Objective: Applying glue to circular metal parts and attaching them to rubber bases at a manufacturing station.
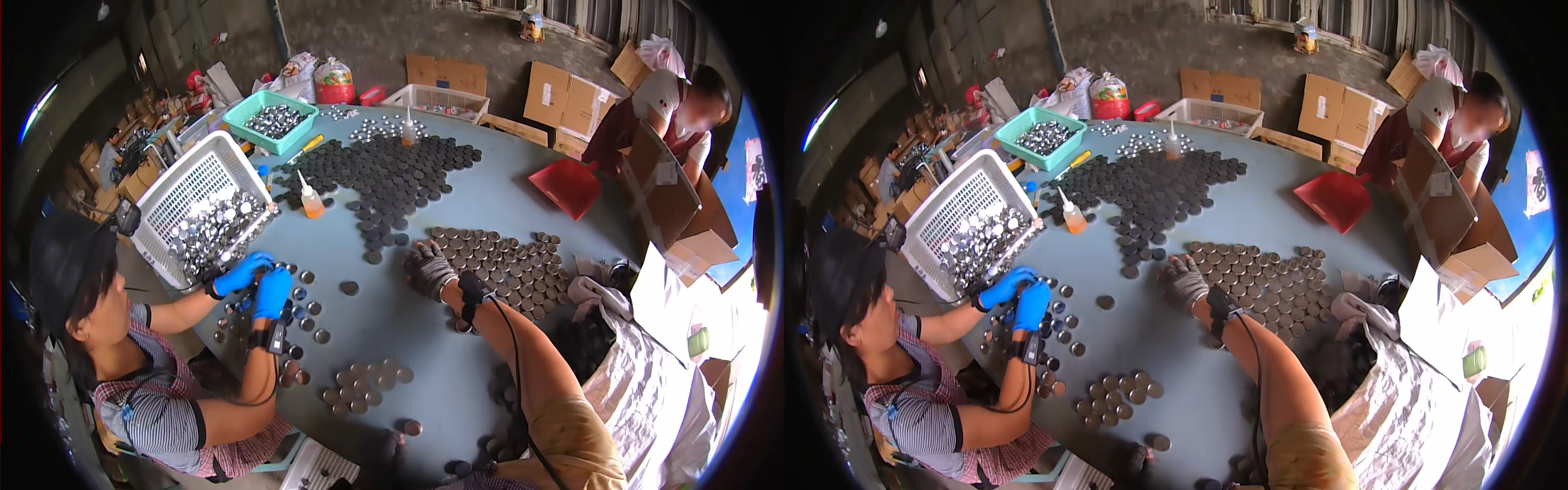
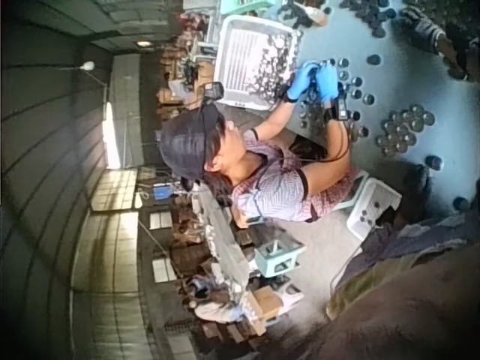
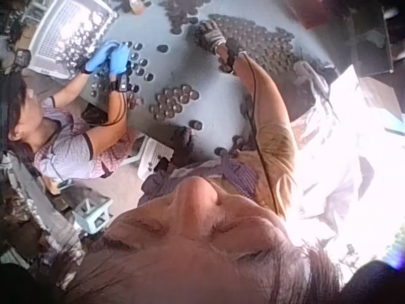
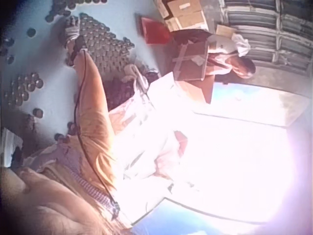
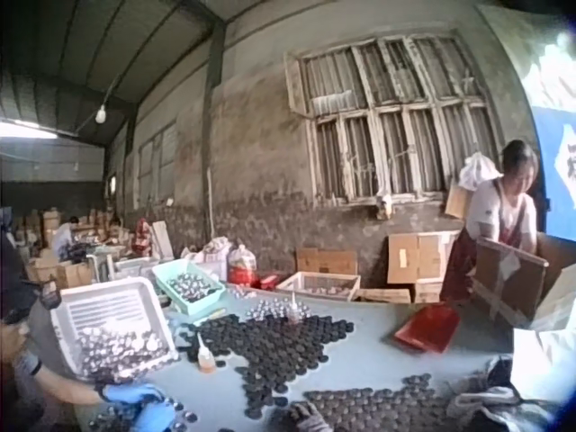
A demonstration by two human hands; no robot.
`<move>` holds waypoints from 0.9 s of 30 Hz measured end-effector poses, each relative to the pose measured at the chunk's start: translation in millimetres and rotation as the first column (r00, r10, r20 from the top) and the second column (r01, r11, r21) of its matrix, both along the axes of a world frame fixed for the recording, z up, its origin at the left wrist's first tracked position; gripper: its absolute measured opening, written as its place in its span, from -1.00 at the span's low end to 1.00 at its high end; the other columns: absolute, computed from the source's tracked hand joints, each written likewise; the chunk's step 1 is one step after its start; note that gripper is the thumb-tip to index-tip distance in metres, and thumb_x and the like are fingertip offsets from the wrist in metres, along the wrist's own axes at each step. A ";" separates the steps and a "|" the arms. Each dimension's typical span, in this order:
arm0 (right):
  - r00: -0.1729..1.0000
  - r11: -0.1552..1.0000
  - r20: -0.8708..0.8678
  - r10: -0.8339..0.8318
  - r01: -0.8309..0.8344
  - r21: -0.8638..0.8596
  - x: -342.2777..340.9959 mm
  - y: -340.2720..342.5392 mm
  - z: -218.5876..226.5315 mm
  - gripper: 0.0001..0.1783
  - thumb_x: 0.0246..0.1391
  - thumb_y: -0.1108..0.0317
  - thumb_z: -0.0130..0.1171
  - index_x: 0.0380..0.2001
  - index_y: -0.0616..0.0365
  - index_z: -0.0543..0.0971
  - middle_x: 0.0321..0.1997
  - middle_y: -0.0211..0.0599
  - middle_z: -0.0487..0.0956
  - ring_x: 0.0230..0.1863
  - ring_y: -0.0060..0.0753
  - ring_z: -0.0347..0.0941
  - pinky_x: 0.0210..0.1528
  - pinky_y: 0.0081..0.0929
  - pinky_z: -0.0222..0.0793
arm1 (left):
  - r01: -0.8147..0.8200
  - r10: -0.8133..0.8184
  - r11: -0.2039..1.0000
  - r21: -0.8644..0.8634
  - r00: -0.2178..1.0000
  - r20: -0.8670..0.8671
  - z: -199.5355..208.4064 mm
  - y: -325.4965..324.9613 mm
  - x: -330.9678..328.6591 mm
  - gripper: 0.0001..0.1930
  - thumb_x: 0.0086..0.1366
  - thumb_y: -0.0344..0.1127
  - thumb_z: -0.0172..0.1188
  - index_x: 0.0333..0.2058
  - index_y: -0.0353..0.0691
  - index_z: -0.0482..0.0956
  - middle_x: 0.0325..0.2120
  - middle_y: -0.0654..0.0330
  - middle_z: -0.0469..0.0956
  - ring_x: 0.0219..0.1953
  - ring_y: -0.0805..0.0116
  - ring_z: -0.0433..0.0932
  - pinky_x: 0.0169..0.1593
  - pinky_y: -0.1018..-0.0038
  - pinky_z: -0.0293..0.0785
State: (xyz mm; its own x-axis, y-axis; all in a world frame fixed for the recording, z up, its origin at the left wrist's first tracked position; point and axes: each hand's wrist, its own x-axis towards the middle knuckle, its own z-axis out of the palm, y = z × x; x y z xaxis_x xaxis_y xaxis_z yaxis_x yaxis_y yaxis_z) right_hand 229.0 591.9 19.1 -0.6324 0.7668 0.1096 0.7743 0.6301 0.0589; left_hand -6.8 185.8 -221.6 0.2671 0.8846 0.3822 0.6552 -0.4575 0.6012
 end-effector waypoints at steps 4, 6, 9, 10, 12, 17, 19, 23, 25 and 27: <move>0.996 0.996 -0.004 -0.085 0.085 -0.006 8.9 29.7 8.7 -0.45 0.07 -0.01 -0.10 0.11 -0.04 0.40 0.31 -0.24 0.21 0.40 0.00 -0.11 0.37 0.12 -0.36 | -0.059 0.058 0.998 -0.033 0.998 -0.037 101.9 5.3 31.5 -0.88 0.08 -0.42 0.17 -0.39 -0.28 0.47 -0.48 0.13 0.47 -0.41 0.21 0.46 -0.27 0.34 0.36; 0.992 0.992 0.023 -0.124 0.125 -0.025 18.9 49.8 7.2 -0.44 0.08 -0.02 -0.12 0.13 -0.06 0.38 0.33 -0.24 0.19 0.41 -0.01 -0.13 0.37 0.13 -0.37 | -0.069 0.067 0.997 -0.042 0.997 -0.049 123.5 9.5 39.7 -0.85 0.08 -0.40 0.17 -0.35 -0.28 0.47 -0.45 0.11 0.46 -0.38 0.19 0.45 -0.24 0.32 0.35; 0.966 0.967 0.056 -0.253 0.254 -0.011 19.8 84.2 -7.5 -0.45 0.10 -0.01 -0.14 0.14 -0.13 0.36 0.33 -0.24 0.18 0.41 0.01 -0.13 0.34 0.21 -0.34 | -0.115 0.109 0.991 -0.070 0.991 -0.082 142.1 5.5 45.5 -0.81 0.10 -0.38 0.17 -0.31 -0.29 0.45 -0.40 0.09 0.45 -0.33 0.15 0.44 -0.21 0.28 0.34; 0.966 0.967 0.055 -0.255 0.255 -0.010 29.3 92.6 -7.0 -0.45 0.10 -0.01 -0.14 0.14 -0.13 0.36 0.33 -0.24 0.18 0.41 0.01 -0.13 0.34 0.21 -0.34 | -0.113 0.107 0.991 -0.075 0.991 -0.085 144.8 8.6 46.9 -0.80 0.10 -0.37 0.17 -0.29 -0.29 0.45 -0.38 0.08 0.45 -0.31 0.14 0.43 -0.19 0.27 0.33; 0.919 0.919 -0.003 -0.395 0.395 -0.005 68.8 108.0 -3.4 -0.47 0.10 0.00 -0.15 0.12 -0.12 0.39 0.31 -0.24 0.20 0.40 0.02 -0.11 0.33 0.21 -0.32 | -0.088 0.081 0.993 -0.080 0.993 -0.085 147.1 18.0 48.5 -0.77 0.11 -0.36 0.17 -0.26 -0.29 0.44 -0.35 0.06 0.44 -0.28 0.12 0.42 -0.17 0.25 0.32; 0.783 0.776 -0.061 -0.619 0.622 0.108 137.7 126.4 14.2 -0.45 0.06 -0.03 -0.11 0.08 -0.07 0.42 0.27 -0.20 0.24 0.37 0.01 -0.07 0.34 0.16 -0.33 | -0.104 0.095 0.991 -0.086 0.990 -0.107 156.9 23.4 50.2 -0.71 0.13 -0.33 0.17 -0.18 -0.29 0.42 -0.26 0.02 0.42 -0.20 0.07 0.40 -0.10 0.19 0.29; 0.731 0.712 -0.154 -0.665 0.682 0.165 159.2 122.8 18.0 -0.39 0.05 -0.08 -0.10 0.13 -0.05 0.38 0.30 -0.22 0.22 0.37 -0.03 -0.07 0.35 0.09 -0.32 | -0.114 0.103 0.990 -0.082 0.987 -0.123 162.9 21.6 51.4 -0.68 0.14 -0.31 0.16 -0.14 -0.30 0.41 -0.23 0.00 0.42 -0.17 0.04 0.39 -0.08 0.16 0.28; 0.904 0.886 0.008 -0.427 0.416 0.206 147.8 69.5 33.2 -0.32 0.09 -0.18 -0.16 0.23 -0.13 0.25 0.34 -0.27 0.16 0.40 -0.06 -0.11 0.34 0.12 -0.37 | -0.090 0.081 0.994 -0.056 0.986 -0.142 166.9 17.9 51.7 -0.63 0.15 -0.29 0.16 -0.08 -0.30 0.39 -0.16 -0.03 0.40 -0.10 0.00 0.37 -0.03 0.11 0.26; 0.997 0.944 0.017 -0.075 0.066 0.322 121.3 30.5 27.8 -0.30 -0.04 -0.15 -0.01 0.13 0.01 0.35 0.24 -0.18 0.27 0.33 -0.06 0.04 0.32 0.12 -0.21 | -0.094 0.086 0.995 -0.043 0.984 -0.157 167.9 10.0 51.0 -0.60 0.16 -0.27 0.16 -0.05 -0.30 0.38 -0.12 -0.05 0.40 -0.07 -0.02 0.36 0.00 0.09 0.25; 0.977 0.952 -0.032 0.212 -0.199 0.232 95.6 -22.2 43.6 -0.35 -0.08 -0.09 0.04 0.04 0.04 0.42 0.19 -0.18 0.32 0.31 0.02 0.08 0.26 0.23 -0.11 | -0.091 0.085 0.996 -0.025 0.980 -0.180 167.4 2.0 49.2 -0.57 0.17 -0.26 0.16 -0.01 -0.30 0.37 -0.09 -0.07 0.39 -0.04 -0.04 0.36 0.02 0.06 0.24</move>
State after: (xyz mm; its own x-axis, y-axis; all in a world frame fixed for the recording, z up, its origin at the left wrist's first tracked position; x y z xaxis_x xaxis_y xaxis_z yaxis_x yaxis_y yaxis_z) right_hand 324.6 569.7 62.7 -0.7616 0.5720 0.3047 0.6355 0.7512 0.1783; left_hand 42.4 187.8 -54.3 0.2489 0.9189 0.3061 0.7902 -0.3754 0.4844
